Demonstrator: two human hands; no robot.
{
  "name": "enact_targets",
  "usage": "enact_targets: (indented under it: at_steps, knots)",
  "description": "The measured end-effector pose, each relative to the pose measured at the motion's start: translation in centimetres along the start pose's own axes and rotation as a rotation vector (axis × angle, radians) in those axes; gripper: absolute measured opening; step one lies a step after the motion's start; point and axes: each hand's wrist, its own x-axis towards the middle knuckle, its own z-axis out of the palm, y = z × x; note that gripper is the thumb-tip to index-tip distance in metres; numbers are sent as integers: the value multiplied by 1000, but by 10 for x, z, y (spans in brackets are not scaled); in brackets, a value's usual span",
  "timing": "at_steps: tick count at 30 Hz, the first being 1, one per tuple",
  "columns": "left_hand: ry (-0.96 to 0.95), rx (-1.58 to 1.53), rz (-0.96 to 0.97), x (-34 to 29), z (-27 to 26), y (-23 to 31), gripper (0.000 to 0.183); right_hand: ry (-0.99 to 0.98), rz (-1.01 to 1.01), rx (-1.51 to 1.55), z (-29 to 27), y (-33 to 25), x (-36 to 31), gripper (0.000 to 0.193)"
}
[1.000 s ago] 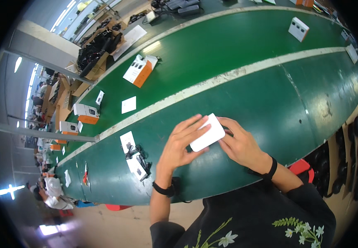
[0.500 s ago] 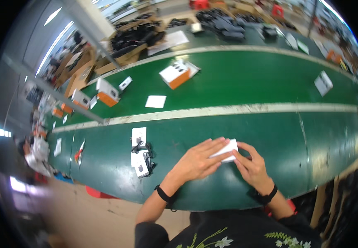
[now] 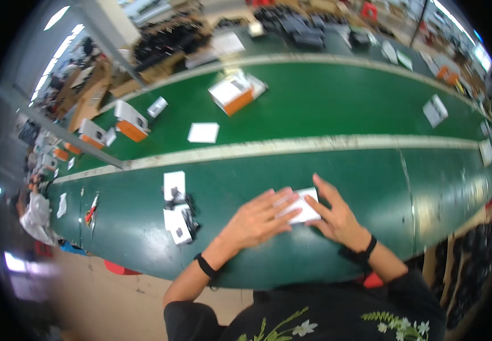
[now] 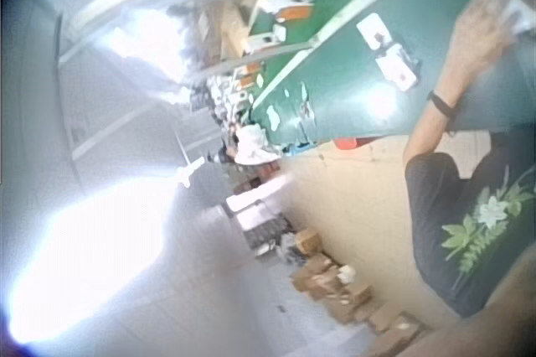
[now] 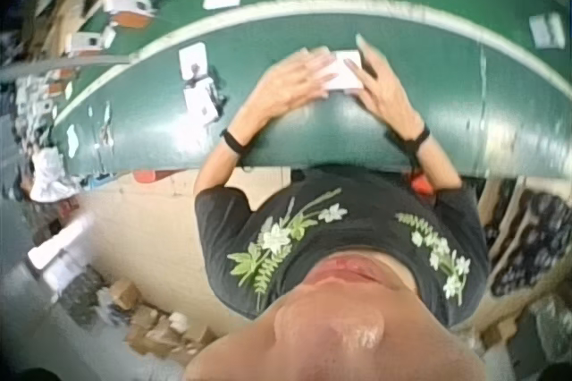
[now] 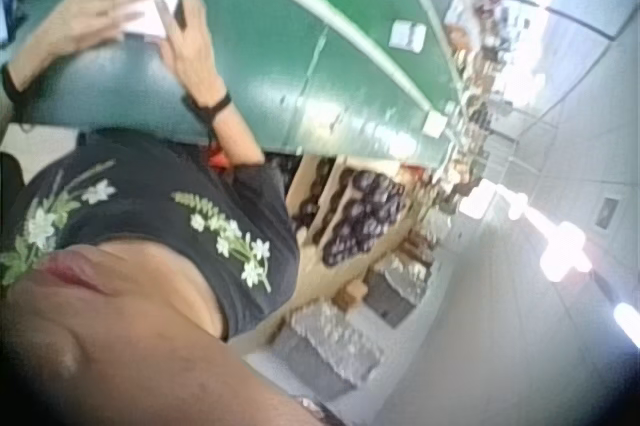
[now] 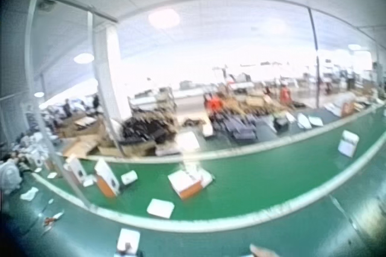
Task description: Packaging small electronic components into cardboard boxes on a factory assembly line.
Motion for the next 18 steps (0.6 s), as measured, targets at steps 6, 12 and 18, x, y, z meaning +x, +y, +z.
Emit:
enact_targets:
  at_steps: [6, 12, 18]
  knots:
    - [-13, 90, -61, 13, -6, 18, 59, 27, -58, -72, -6, -3, -2, 70]
    - [-6, 46, -32, 7, -1, 8, 61, 26, 60, -14, -4, -18, 6, 69]
    - [-42, 63, 140, 40, 4, -34, 69, -46, 109, 37, -17, 29, 21, 75]
